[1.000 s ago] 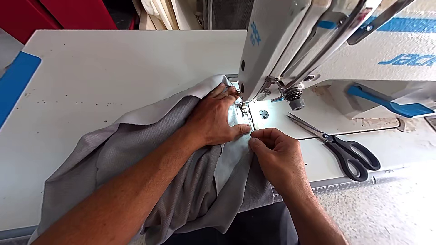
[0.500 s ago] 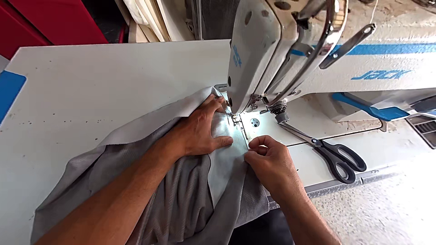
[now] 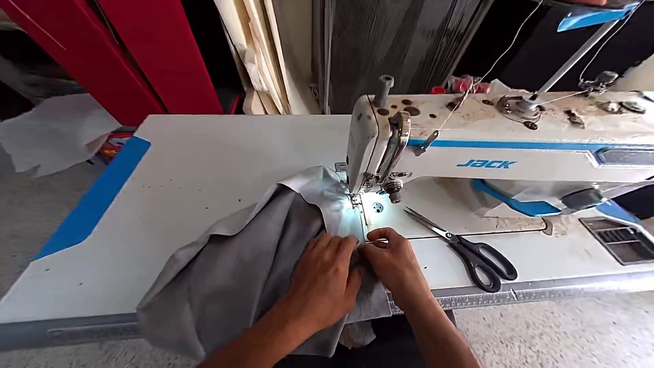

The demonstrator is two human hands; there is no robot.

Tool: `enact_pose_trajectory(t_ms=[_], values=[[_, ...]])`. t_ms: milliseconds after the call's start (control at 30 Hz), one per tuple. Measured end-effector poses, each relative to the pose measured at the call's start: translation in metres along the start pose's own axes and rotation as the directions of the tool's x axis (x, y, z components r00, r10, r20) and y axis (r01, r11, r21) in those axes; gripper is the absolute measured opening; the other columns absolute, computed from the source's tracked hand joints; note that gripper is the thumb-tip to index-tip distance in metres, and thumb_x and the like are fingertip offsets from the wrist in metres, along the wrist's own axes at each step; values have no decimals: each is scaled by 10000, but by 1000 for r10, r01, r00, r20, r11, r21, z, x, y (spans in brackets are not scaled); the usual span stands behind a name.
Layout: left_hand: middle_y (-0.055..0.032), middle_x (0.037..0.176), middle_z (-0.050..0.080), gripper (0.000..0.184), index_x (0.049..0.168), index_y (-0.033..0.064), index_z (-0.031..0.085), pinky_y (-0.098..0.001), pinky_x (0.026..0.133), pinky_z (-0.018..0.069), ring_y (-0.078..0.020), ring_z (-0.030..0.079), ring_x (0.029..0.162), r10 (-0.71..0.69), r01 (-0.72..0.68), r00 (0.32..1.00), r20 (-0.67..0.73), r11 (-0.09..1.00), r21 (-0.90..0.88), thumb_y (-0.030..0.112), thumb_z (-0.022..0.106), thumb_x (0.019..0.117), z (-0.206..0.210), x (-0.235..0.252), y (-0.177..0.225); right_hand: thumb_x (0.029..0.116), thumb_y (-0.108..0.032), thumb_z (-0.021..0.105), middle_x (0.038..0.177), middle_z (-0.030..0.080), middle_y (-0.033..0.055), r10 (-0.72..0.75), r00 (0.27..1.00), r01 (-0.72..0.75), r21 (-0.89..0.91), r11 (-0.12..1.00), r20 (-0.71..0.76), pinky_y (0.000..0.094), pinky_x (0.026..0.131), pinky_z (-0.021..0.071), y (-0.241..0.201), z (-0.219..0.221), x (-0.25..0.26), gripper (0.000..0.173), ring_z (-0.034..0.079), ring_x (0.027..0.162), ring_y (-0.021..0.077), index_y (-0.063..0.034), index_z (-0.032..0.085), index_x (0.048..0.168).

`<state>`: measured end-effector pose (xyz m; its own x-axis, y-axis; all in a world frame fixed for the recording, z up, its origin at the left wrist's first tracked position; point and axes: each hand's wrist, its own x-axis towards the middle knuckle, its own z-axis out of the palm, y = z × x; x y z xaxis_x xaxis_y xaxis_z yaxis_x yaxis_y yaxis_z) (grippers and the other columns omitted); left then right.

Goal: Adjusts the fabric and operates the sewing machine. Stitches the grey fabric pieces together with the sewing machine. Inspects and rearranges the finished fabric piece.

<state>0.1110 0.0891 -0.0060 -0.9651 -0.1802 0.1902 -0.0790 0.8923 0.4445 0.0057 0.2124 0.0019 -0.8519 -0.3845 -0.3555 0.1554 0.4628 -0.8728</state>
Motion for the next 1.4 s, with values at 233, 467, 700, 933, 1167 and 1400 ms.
enact_pose_trajectory(t_ms=[233, 467, 700, 933, 1167, 1400], values=[[-71, 982, 709, 385, 1221, 91, 672, -464, 974, 495, -247, 663, 1017, -339, 346, 934, 111, 937, -42, 350, 603, 944, -13, -11, 30, 900, -194, 765, 845, 757, 27, 13, 999, -15, 49, 999, 30, 331, 695, 588, 19, -2, -30, 264, 715, 736, 115, -73, 740, 1134], [6, 721, 689, 201, 854, 124, 754, -373, 733, 546, -175, 675, 716, 11, 55, 962, -273, 971, 232, 225, 582, 881, 15, -33, 47, 946, -141, 709, 780, 755, -10, -9, 997, 0, 113, 994, 71, 291, 663, 573, 27, -3, -36, 117, 703, 703, 69, -110, 786, 1028], [-55, 738, 659, 228, 1009, 80, 777, -371, 456, 512, -213, 647, 547, 22, 37, 983, -182, 948, 317, 138, 616, 859, 19, -42, 63, 1024, -92, 534, 761, 707, 71, 0, 993, -33, 287, 957, 115, 329, 639, 553, 33, -9, -37, 252, 672, 694, 150, -52, 781, 996], [-92, 775, 669, 196, 933, 22, 752, -368, 448, 516, -226, 647, 537, 61, -7, 990, -127, 923, 384, 154, 659, 824, 22, -54, 74, 1029, -269, 633, 606, 614, 32, 31, 999, -34, 206, 978, 16, 301, 529, 467, 30, 4, -42, 344, 576, 546, 118, -69, 735, 768], [-32, 833, 704, 305, 952, 124, 783, -455, 623, 557, -208, 694, 740, -1, 1, 1000, -19, 1000, 6, 202, 488, 942, -28, -40, 46, 961, -237, 721, 643, 674, 21, 42, 992, -25, 145, 989, -116, 345, 582, 526, 34, 14, -46, 220, 637, 589, 118, -98, 777, 800], [-61, 922, 705, 196, 1009, 75, 730, -455, 735, 583, -229, 700, 870, 36, -40, 990, -133, 999, -27, 46, 557, 922, -5, 8, 2, 925, -254, 777, 645, 683, 12, 60, 986, -37, 151, 988, -152, 328, 574, 525, 33, 17, -47, 210, 643, 589, 109, -111, 764, 772]])
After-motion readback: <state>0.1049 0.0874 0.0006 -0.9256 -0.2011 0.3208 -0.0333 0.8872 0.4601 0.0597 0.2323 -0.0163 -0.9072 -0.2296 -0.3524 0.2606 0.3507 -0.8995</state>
